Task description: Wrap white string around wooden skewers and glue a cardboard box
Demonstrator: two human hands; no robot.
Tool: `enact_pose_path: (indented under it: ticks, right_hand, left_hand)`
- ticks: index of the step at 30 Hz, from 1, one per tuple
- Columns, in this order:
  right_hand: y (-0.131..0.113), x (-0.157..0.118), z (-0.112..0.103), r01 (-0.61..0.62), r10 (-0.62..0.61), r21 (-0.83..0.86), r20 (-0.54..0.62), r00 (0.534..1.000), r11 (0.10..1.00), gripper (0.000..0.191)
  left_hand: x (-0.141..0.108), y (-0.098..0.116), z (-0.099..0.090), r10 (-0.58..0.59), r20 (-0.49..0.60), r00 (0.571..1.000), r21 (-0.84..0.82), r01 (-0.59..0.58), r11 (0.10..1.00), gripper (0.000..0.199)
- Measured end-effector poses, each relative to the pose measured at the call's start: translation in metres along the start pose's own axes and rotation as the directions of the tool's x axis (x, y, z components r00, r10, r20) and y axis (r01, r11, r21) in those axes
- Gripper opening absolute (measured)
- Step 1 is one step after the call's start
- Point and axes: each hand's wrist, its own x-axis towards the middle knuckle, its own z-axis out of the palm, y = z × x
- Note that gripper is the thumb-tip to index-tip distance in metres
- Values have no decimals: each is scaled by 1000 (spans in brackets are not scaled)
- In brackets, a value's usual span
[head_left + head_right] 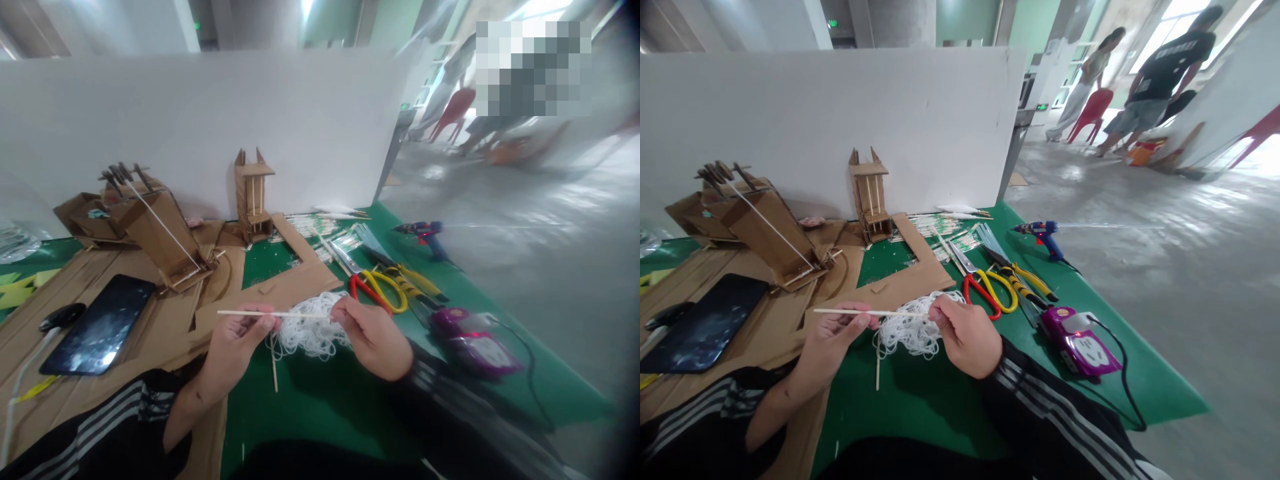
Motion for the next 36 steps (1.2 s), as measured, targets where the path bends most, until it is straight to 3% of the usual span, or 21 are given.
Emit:
enact_pose_path:
  ticks: [5, 10, 16, 20, 25, 29, 33, 36]
  right_hand:
    - [-1, 0, 0, -58, 59, 53, -24, 998, 997, 14]
    - [-1, 0, -1, -14, 13, -11, -34, 999, 1000, 22]
    - [-1, 0, -1, -29, 31, 44, -52, 998, 999, 14]
    - [0, 0, -1, -4, 4, -7, -64, 998, 1000, 22]
    - [0, 0, -1, -35, 37, 45, -35, 999, 998, 12]
    - [1, 0, -2, -25, 24, -17, -36, 999, 1000, 23]
    - [0, 0, -3, -67, 67, 43, -7, 998, 997, 14]
    - [0, 0, -3, -30, 29, 34, 8, 1000, 999, 14]
  left_hand:
    - [0, 1, -1, 25, -2, 1000, 24, -25, 999, 19]
    - [0, 1, -1, 22, 11, 1000, 35, -23, 999, 18]
    - [1, 0, -1, 33, -16, 999, 25, -32, 999, 18]
    - [1, 1, -1, 30, -1, 1000, 26, -30, 999, 18]
    - [2, 0, -2, 55, -16, 998, 12, -55, 998, 18]
    - [2, -2, -3, 49, -17, 999, 3, -49, 999, 17]
    - [2, -1, -3, 55, -23, 998, -22, -56, 998, 17]
    - [2, 0, -2, 55, -29, 998, -9, -55, 998, 18]
